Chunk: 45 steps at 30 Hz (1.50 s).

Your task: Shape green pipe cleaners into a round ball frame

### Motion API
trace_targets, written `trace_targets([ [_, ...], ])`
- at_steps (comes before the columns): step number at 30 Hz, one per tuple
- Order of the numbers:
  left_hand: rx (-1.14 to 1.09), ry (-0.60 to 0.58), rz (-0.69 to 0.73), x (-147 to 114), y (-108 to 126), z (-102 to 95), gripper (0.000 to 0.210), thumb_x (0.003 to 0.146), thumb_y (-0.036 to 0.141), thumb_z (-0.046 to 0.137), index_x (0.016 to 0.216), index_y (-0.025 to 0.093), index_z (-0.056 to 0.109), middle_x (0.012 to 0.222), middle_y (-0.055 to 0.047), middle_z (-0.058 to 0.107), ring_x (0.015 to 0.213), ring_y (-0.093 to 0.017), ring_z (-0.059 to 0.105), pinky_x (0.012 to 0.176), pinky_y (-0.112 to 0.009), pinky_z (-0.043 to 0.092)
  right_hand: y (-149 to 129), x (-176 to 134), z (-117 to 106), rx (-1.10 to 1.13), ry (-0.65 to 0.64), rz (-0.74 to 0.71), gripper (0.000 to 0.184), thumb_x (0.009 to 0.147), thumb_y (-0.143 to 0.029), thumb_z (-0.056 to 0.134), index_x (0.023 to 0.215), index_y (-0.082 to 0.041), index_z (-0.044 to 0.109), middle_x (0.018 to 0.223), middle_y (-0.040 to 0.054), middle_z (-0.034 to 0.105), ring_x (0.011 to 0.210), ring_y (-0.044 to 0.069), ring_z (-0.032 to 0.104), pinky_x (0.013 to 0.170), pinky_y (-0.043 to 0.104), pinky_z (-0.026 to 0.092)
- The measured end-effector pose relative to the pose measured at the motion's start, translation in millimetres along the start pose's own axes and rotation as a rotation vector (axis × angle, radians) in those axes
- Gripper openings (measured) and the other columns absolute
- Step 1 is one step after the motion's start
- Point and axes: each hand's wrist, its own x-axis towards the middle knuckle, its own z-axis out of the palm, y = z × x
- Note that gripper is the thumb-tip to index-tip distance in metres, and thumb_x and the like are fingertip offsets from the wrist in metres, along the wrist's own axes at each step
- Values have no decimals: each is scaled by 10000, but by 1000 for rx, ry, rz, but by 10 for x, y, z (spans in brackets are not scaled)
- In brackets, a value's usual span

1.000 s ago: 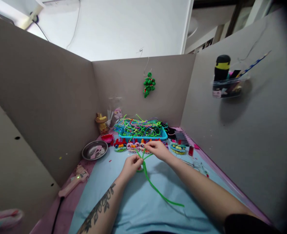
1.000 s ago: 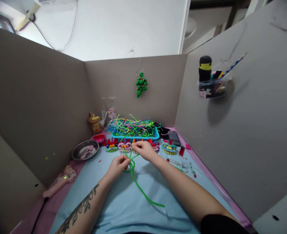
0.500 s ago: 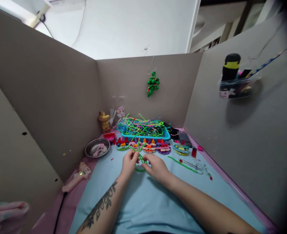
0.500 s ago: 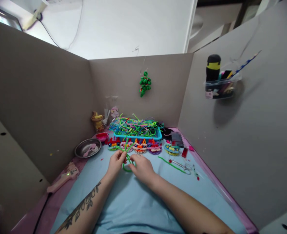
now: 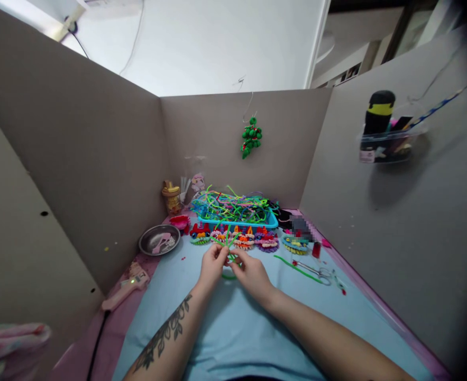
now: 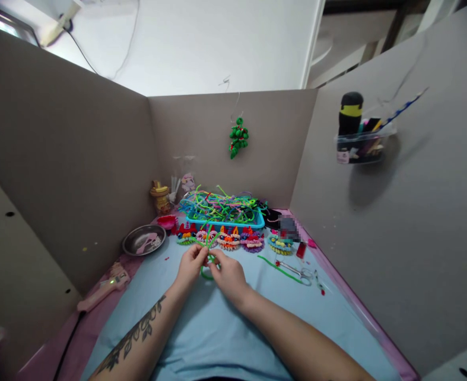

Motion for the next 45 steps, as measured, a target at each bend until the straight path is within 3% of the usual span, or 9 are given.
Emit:
trace_targets([
  [5, -83, -12, -42, 9, -33, -9, 341, 668, 464, 621, 616, 163, 470, 490, 59, 459, 444, -74, 430, 467, -197, 342, 31, -1, -10, 25, -13, -117, 354, 820, -207, 450, 1147, -235, 583, 992, 50, 673, 861, 176, 621, 792, 292, 469],
  [27, -257, -58, -125, 36, -122, -31, 355, 645, 464, 653, 639, 151, 487, 530, 57, 462, 471, -63, 426, 482, -187, 345, 59, 14, -15, 238, -68, -75, 382, 802, -176, 454, 1154, -236, 588, 1007, 57, 669, 879, 176, 618, 806, 327, 490],
  [34, -247, -49, -140, 47, -127, -34, 352, 626, 451, 676, 632, 150, 493, 544, 53, 484, 484, -67, 452, 507, -194, 369, 72, 17, -20, 239, -82, -80, 408, 789, -156, 446, 1166, -241, 578, 1007, 53, 666, 871, 172, 615, 799, 324, 484],
  [42, -268, -88, -184, 23, -92, -45, 339, 606, 419, 702, 644, 134, 521, 540, 32, 519, 497, -81, 482, 533, -214, 388, 133, 26, -51, 137, -84, -106, 385, 786, -145, 430, 1108, -233, 620, 846, 46, 667, 743, 153, 593, 718, 296, 478],
  [45, -252, -78, -146, 36, -105, -43, 331, 611, 413, 697, 611, 137, 515, 507, 30, 518, 486, -83, 471, 524, -214, 375, 125, 9, -56, 113, -79, -96, 366, 791, -162, 433, 1097, -230, 622, 900, 53, 668, 783, 162, 596, 747, 303, 464],
])
